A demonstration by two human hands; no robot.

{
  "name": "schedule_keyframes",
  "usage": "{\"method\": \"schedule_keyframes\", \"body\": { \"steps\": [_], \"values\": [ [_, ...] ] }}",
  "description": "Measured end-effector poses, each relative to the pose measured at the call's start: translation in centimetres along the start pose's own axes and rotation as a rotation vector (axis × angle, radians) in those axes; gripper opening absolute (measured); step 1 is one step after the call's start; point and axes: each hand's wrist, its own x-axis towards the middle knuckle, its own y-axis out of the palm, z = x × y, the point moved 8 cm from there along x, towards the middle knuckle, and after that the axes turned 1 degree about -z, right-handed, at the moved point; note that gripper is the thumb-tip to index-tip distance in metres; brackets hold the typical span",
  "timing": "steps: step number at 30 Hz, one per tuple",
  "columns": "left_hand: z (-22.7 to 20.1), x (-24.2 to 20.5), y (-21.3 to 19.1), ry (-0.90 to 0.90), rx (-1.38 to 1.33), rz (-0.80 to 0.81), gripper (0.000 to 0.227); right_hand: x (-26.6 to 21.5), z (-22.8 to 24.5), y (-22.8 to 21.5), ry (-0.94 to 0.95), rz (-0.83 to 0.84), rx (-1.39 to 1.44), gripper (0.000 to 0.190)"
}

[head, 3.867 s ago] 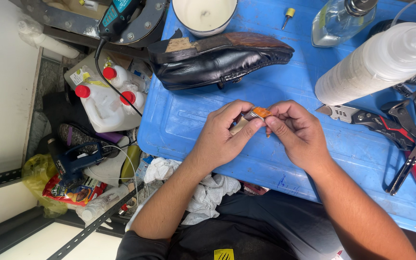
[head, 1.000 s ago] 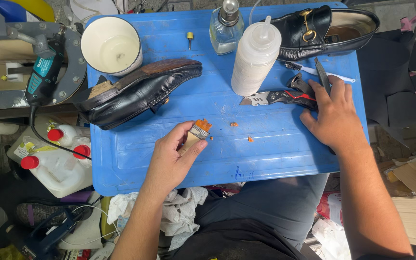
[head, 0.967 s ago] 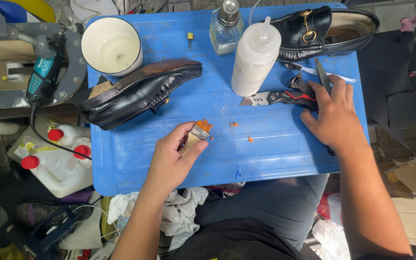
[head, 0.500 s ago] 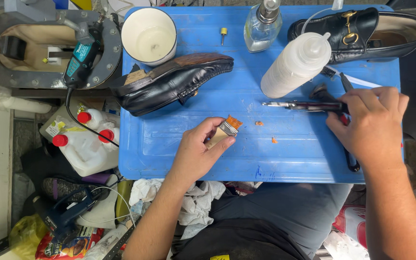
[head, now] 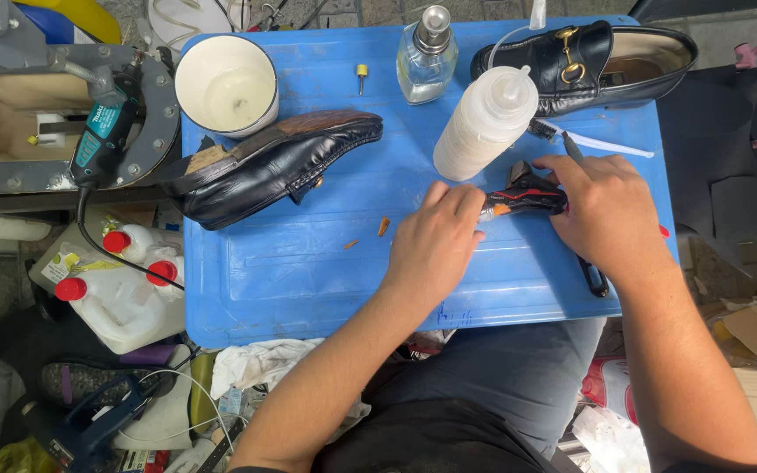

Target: The person applies a liquid adhesive to the sole of a black leather shoe using a squeeze bottle and a brush. They spread the glue evenly across the sole surface, then clean the brush with a cloth and use pliers to remove dried glue from the bristles.

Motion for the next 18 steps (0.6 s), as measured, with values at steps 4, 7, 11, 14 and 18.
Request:
{"method": "schedule_keyframes", "body": {
  "steps": [4,7,11,14,18],
  "values": [
    [1.9,0.0,0.0,-0.072,0.091,0.081,0.028,0.4,0.0,-1.0,-0.004,0.031,0.071,0.049],
    [3.9,-1.0,-2.3,-0.136,0.101,0.109,0.035,0.8,0.2,-1.9,-0.012,0.055,0.145,0.045],
    [5.5,-2.1,-5.9,-0.197,0.127,0.108,0.045,1.5,1.4,-3.8,-0.074,0.081,0.194,0.042],
    [5.6,-2.7,-7.4,-0.235,0.085,0.084,0.052,2.0,2.3,-5.1,-0.140,0.061,0.210,0.040],
    [5.2,-3.6,-7.7,-0.281,-0.150,-0.006,0.045,1.6,2.9,-5.9,-0.171,0.047,0.269,0.038]
  ]
}}
